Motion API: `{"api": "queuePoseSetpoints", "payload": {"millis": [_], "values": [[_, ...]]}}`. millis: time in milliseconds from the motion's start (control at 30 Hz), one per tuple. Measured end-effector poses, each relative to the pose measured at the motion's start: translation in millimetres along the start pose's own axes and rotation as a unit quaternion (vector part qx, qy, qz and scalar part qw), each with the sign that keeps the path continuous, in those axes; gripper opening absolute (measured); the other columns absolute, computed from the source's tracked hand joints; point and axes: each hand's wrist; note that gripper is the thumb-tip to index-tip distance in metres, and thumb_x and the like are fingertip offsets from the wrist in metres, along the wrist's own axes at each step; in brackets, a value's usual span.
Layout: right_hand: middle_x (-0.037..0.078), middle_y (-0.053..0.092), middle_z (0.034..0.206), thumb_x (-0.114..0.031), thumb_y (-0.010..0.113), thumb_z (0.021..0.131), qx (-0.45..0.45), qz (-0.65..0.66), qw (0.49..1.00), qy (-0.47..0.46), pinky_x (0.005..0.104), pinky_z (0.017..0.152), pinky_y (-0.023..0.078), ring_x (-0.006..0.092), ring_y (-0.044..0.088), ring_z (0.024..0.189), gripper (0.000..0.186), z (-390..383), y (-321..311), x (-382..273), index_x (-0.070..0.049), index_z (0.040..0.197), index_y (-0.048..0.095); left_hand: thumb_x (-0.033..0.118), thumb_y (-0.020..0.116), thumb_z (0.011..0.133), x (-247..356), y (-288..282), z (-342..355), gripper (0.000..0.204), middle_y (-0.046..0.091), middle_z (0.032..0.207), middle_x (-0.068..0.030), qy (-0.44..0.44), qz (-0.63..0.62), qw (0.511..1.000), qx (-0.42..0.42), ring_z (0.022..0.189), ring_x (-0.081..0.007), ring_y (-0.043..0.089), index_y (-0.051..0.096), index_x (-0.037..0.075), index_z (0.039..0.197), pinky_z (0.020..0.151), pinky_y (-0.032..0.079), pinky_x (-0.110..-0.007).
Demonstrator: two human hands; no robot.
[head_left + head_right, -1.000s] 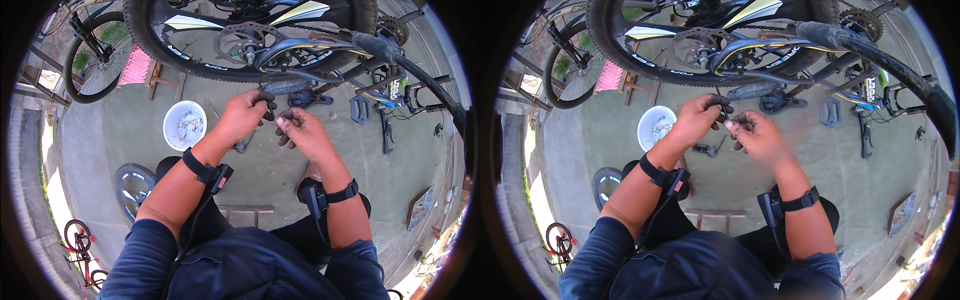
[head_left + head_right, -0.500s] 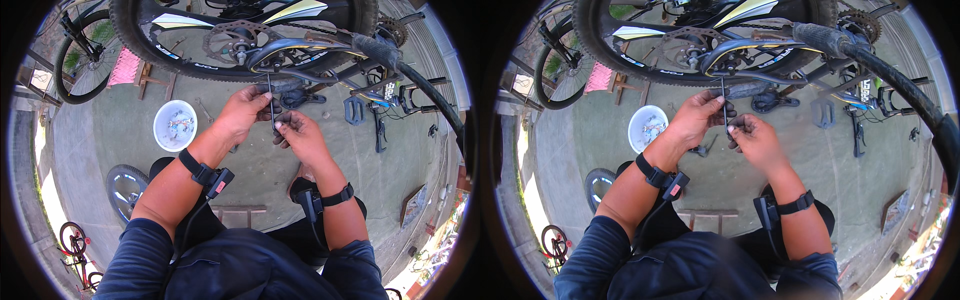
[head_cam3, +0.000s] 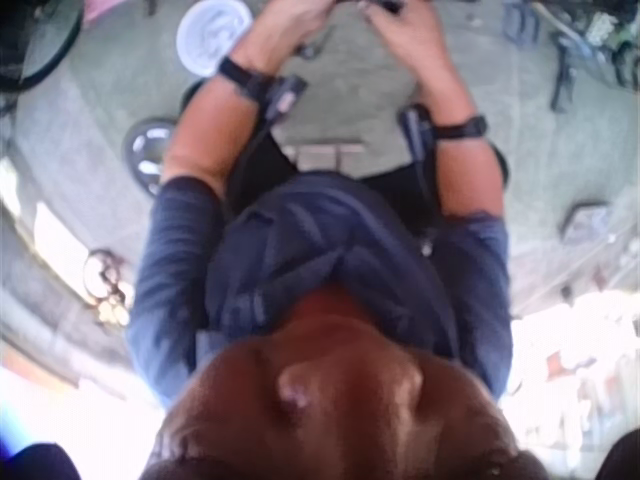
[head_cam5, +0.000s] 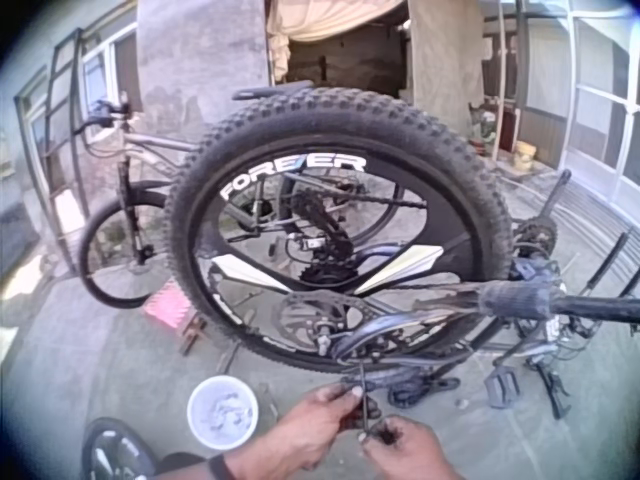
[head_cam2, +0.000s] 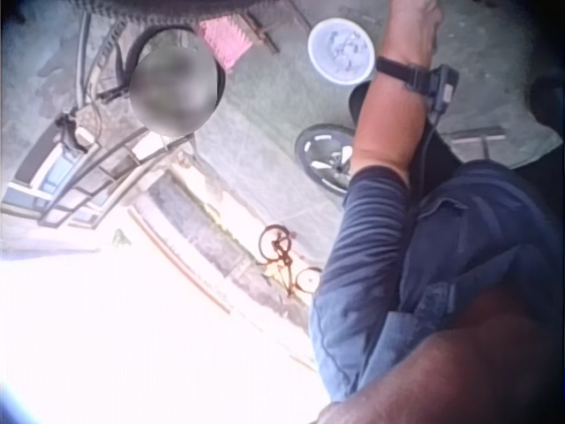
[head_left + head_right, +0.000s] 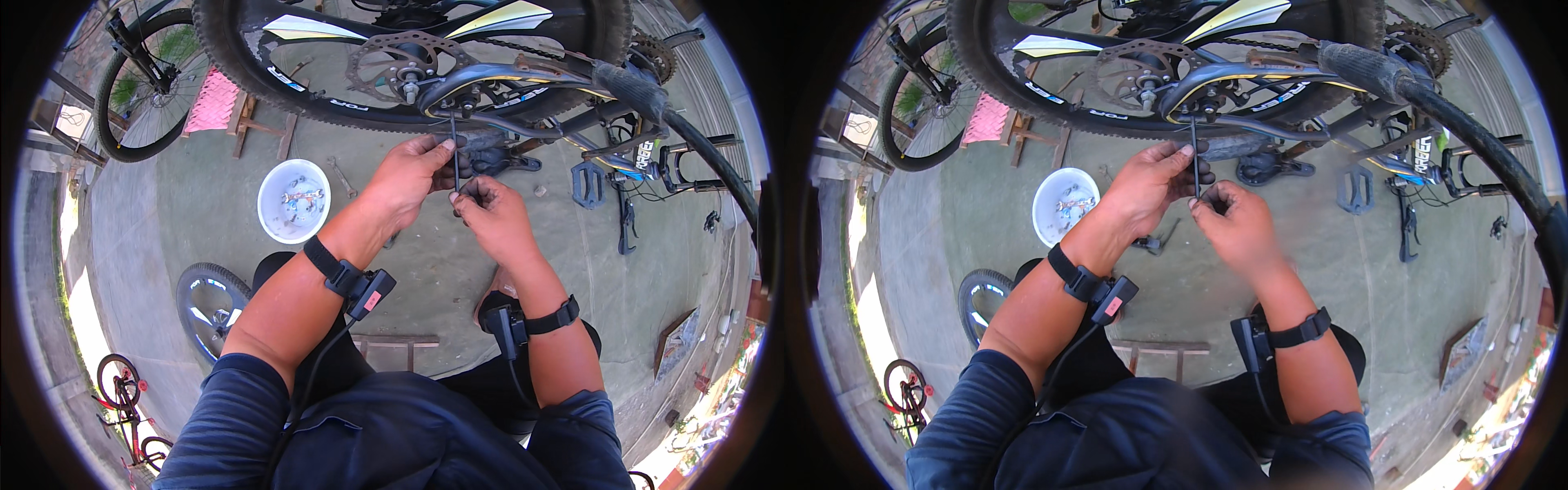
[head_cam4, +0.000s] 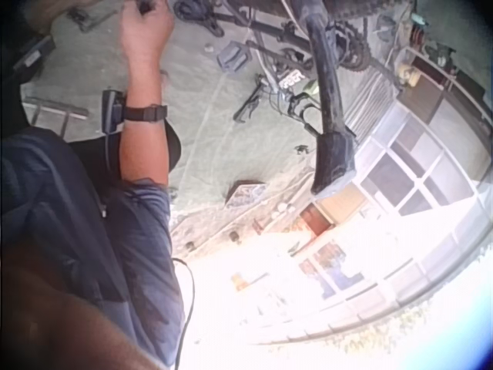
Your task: The person repairs a bicycle by unscrewing components from the frame near the crankset using an Allen key and handling a greasy chain.
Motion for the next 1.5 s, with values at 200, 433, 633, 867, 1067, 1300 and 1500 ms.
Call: {"api": "queuePoseSetpoints", "payload": {"millis": [200, 433, 633, 867, 1067, 1300, 1500], "values": [[0.001, 0.056, 0.063, -0.015, 0.065, 0.082, -0.011, -0.013, 1.000, 0.008, 0.0250, 0.053, 0.038, 0.0067, 0.046, 0.058, 0.019, 1.4, 1.7, -9.7, 0.001, 0.075, 0.058, 0.021, 0.053, 0.095, -1.8, -5.0, 1.9, 0.017, 0.062, 0.088, -0.0048, 0.009, -0.005, 1.000, 0.014, 0.080, -0.0147, 0.061, 0.056, 0.006, 0.102, 0.074, 0.048, -0.031], [0.000, 0.056, 0.067, -0.015, 0.063, 0.083, -0.027, -0.026, 0.999, 0.000, 0.0223, 0.053, 0.037, 0.0058, 0.046, 0.059, 0.016, 7.7, 3.9, -4.7, 0.000, 0.080, 0.058, 0.020, 0.055, 0.094, 0.0, -9.1, 2.9, 0.015, 0.062, 0.086, -0.0044, 0.015, -0.008, 1.000, 0.018, 0.078, -0.0147, 0.061, 0.056, 0.006, 0.100, 0.073, 0.048, -0.030], [0.002, 0.061, 0.077, -0.015, 0.063, 0.084, -0.040, 0.034, 0.998, 0.041, 0.0241, 0.060, 0.045, 0.0085, 0.054, 0.068, 0.015, 8.6, 4.5, -1.8, 0.000, 0.084, 0.060, 0.020, 0.056, 0.094, 2.6, -6.0, -0.2, 0.015, 0.062, 0.085, -0.0044, 0.012, -0.015, 1.000, 0.023, 0.077, -0.0146, 0.060, 0.056, 0.006, 0.101, 0.071, 0.048, -0.030], [0.003, 0.063, 0.082, -0.017, 0.061, 0.085, -0.053, 0.049, 0.995, 0.072, 0.0265, 0.065, 0.048, 0.0107, 0.059, 0.076, 0.016, 7.2, 5.4, -8.4, -0.001, 0.089, 0.061, 0.020, 0.055, 0.094, 3.7, -4.8, -1.0, 0.016, 0.062, 0.084, -0.0050, 0.015, 0.002, 1.000, 0.021, 0.075, -0.0149, 0.060, 0.056, 0.005, 0.100, 0.070, 0.048, -0.030], [0.004, 0.064, 0.084, -0.018, 0.059, 0.085, -0.055, 0.049, 0.994, 0.079, 0.0274, 0.067, 0.048, 0.0117, 0.060, 0.078, 0.017, 8.0, 5.6, -13.1, -0.001, 0.090, 0.062, 0.021, 0.055, 0.094, 4.1, -7.8, 1.4, 0.016, 0.062, 0.083, -0.0053, 0.014, -0.001, 1.000, 0.021, 0.075, -0.0153, 0.060, 0.055, 0.005, 0.099, 0.069, 0.048, -0.030], [0.002, 0.063, 0.081, -0.020, 0.060, 0.085, -0.042, 0.138, 0.984, 0.101, 0.0248, 0.062, 0.048, 0.0095, 0.058, 0.073, 0.017, 7.3, 8.1, -11.6, -0.003, 0.086, 0.063, 0.021, 0.057, 0.093, 5.2, -5.9, 1.1, 0.016, 0.062, 0.085, -0.0059, 0.017, -0.007, 1.000, 0.022, 0.077, -0.0158, 0.061, 0.054, 0.005, 0.097, 0.070, 0.048, -0.030], [0.004, 0.064, 0.089, -0.018, 0.054, 0.088, -0.061, 0.257, 0.955, 0.138, 0.0273, 0.061, 0.048, 0.0142, 0.063, 0.077, 0.013, 5.8, 6.0, -14.2, -0.006, 0.093, 0.059, 0.021, 0.056, 0.094, 9.9, -10.5, 1.0, 0.018, 0.062, 0.087, -0.0069, -0.001, 0.007, 1.000, -0.004, 0.079, -0.0159, 0.060, 0.056, 0.004, 0.101, 0.073, 0.049, -0.030]]}}
Point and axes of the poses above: each hand's wrist, its own z-axis towards the middle knuckle, its own y-axis out of the palm, x = y × z
